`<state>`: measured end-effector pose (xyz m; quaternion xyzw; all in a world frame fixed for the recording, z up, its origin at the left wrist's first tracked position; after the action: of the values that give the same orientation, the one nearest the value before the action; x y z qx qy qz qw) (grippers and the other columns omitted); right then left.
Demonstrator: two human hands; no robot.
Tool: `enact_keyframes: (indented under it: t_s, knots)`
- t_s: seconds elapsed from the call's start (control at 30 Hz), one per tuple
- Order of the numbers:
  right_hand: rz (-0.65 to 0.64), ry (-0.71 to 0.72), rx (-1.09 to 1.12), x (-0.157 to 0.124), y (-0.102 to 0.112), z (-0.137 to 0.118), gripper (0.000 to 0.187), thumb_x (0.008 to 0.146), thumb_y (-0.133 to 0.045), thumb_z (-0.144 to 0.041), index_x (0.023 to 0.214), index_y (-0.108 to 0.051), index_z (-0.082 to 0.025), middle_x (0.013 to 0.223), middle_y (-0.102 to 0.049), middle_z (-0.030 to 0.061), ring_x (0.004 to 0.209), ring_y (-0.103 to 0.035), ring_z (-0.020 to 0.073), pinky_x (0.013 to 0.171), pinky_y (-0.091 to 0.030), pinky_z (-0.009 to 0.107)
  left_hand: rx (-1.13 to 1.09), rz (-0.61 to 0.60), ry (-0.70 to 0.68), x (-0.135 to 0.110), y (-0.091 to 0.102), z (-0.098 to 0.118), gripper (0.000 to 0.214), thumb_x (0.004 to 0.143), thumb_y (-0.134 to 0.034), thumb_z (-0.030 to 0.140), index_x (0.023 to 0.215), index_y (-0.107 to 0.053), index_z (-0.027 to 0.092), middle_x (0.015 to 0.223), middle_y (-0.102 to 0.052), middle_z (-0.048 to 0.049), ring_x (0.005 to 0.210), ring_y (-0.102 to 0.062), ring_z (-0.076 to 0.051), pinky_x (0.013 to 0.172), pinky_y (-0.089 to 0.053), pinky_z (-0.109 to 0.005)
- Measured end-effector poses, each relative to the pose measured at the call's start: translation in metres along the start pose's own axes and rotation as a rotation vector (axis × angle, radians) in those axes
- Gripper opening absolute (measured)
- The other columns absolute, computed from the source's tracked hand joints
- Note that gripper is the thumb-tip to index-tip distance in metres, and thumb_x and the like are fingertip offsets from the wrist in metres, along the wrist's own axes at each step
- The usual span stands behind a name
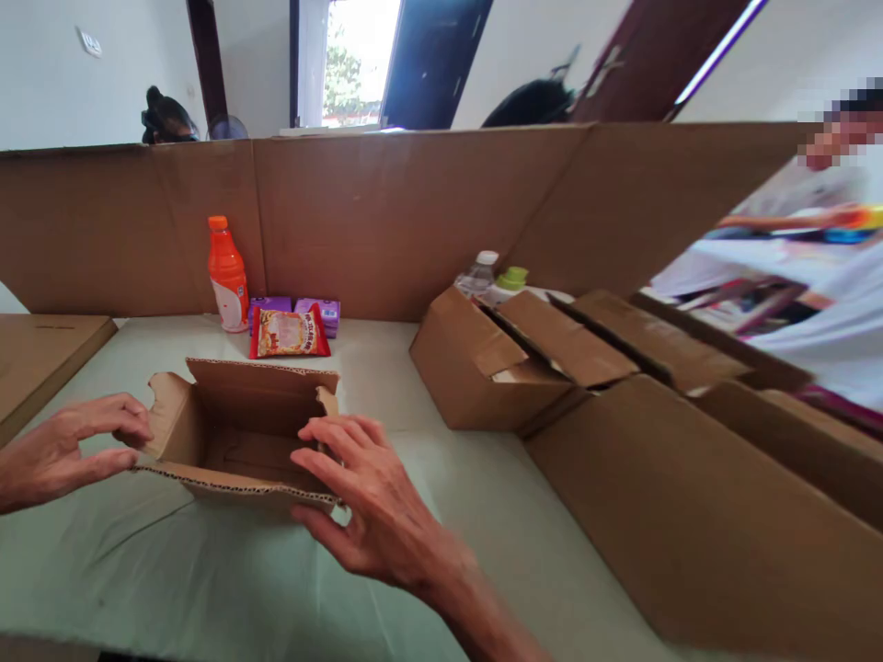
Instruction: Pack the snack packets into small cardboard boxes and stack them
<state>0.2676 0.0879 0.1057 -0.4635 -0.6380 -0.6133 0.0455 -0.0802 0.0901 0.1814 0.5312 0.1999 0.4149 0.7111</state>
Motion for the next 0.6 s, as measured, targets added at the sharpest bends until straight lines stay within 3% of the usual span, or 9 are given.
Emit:
enact_keyframes:
  t_s: [0.13, 0.37, 0.47, 0.6]
  knots:
    - [0.046, -0.045, -0.072, -0.011, 0.008, 0.007, 0.027, 0.087, -0.068, -0.037, 0.111, -0.067, -0.027, 0.121, -0.068, 0.0123, 0.109, -0.064, 0.0319, 0.087, -0.05, 0.049, -0.045, 0.129, -0.016, -0.025, -0.021, 0.002, 0.024, 0.091, -0.06, 0.036, 0.11, -0.071, 0.027, 0.123, -0.068, -0.0066, 0.11, -0.067, -0.022, 0.091, -0.056, -0.033]
    - [0.167, -0.053, -0.187, -0.025, 0.005, 0.013, 0.02, 0.088, -0.069, -0.035, 0.104, -0.069, -0.024, 0.116, -0.07, 0.0136, 0.114, -0.063, 0.0328, 0.09, -0.053, 0.049, -0.091, 0.354, -0.059, -0.019, -0.065, 0.014, 0.023, 0.094, -0.05, 0.011, 0.094, -0.071, 0.021, 0.095, -0.071, -0.0036, 0.085, -0.068, -0.013, 0.077, -0.054, -0.023]
    - [0.184, -0.046, -0.24, -0.031, 0.005, 0.013, 0.027, 0.091, -0.066, -0.042, 0.11, -0.068, -0.023, 0.118, -0.07, 0.0146, 0.116, -0.062, 0.0343, 0.09, -0.051, 0.05, -0.091, 0.41, -0.064, -0.029, -0.071, 0.014, 0.021, 0.093, -0.052, 0.01, 0.094, -0.07, 0.021, 0.092, -0.07, -0.0028, 0.082, -0.067, -0.012, 0.074, -0.053, -0.022]
    - [0.128, -0.045, -0.139, -0.037, 0.005, 0.018, 0.043, 0.097, -0.051, -0.057, 0.118, -0.067, -0.023, 0.122, -0.07, 0.0137, 0.117, -0.062, 0.0331, 0.09, -0.052, 0.048, -0.024, 0.524, -0.056, -0.044, -0.081, 0.015, 0.025, 0.09, -0.054, 0.006, 0.102, -0.069, 0.022, 0.098, -0.07, -0.0031, 0.087, -0.068, -0.014, 0.077, -0.053, -0.023]
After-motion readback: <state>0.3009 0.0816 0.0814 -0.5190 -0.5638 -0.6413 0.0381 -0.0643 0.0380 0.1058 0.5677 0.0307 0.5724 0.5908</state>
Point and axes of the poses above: each hand's wrist, its own x-axis towards the middle knuckle, its own y-axis out of the back of the hand, z = x × y, the point moved 1 cm from there along x, towards the middle knuckle
